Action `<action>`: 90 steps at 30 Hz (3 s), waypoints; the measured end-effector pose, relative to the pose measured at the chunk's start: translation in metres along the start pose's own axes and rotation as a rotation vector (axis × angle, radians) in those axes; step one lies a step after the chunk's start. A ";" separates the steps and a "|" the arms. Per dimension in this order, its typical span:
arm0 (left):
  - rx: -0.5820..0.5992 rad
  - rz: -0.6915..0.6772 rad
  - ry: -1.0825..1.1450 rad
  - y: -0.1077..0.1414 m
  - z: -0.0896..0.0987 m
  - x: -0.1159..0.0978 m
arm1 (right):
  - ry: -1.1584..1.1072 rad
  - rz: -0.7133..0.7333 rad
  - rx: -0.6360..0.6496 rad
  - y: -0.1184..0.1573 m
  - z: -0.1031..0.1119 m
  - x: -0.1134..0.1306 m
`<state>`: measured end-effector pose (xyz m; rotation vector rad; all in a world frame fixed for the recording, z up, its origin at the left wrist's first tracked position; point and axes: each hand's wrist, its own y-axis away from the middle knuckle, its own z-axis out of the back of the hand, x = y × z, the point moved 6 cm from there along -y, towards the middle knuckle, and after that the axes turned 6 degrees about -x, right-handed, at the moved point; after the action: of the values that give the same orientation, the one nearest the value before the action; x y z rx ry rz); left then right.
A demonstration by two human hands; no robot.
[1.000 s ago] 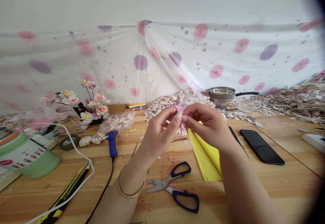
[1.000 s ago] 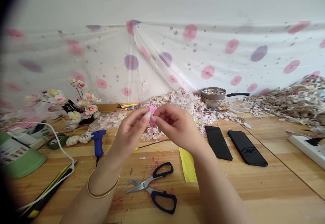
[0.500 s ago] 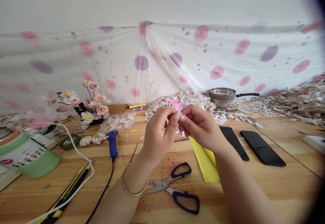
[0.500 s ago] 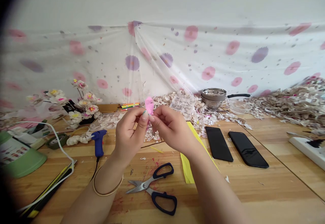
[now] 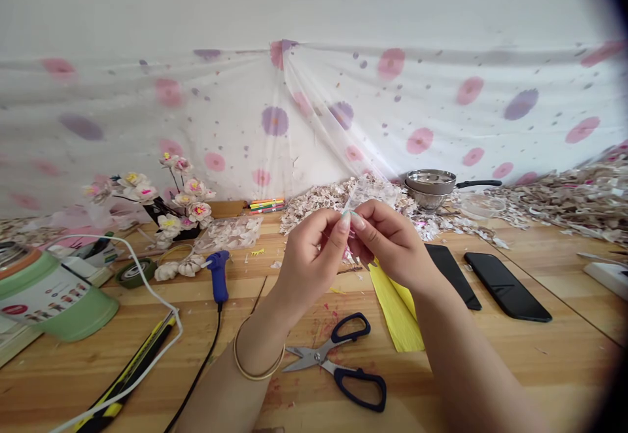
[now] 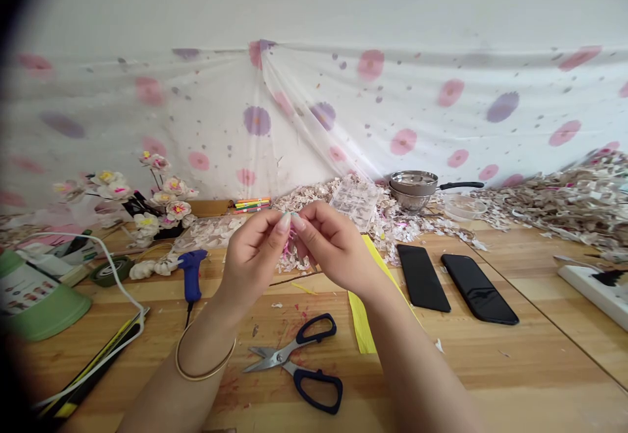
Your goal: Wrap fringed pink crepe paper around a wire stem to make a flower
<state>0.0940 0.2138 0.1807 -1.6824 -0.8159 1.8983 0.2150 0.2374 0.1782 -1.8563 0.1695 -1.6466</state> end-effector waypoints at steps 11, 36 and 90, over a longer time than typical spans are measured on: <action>-0.012 0.170 0.168 -0.002 0.005 0.003 | -0.029 0.166 0.039 0.005 -0.002 0.008; 0.010 0.337 0.492 0.006 -0.011 0.010 | -0.021 0.499 -0.151 -0.004 0.004 -0.002; 0.423 0.794 0.873 0.008 -0.033 0.021 | 0.082 0.399 -0.005 -0.009 0.016 0.005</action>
<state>0.1243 0.2269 0.1577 -2.3876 0.6239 1.2925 0.2284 0.2477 0.1872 -1.6294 0.5423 -1.4415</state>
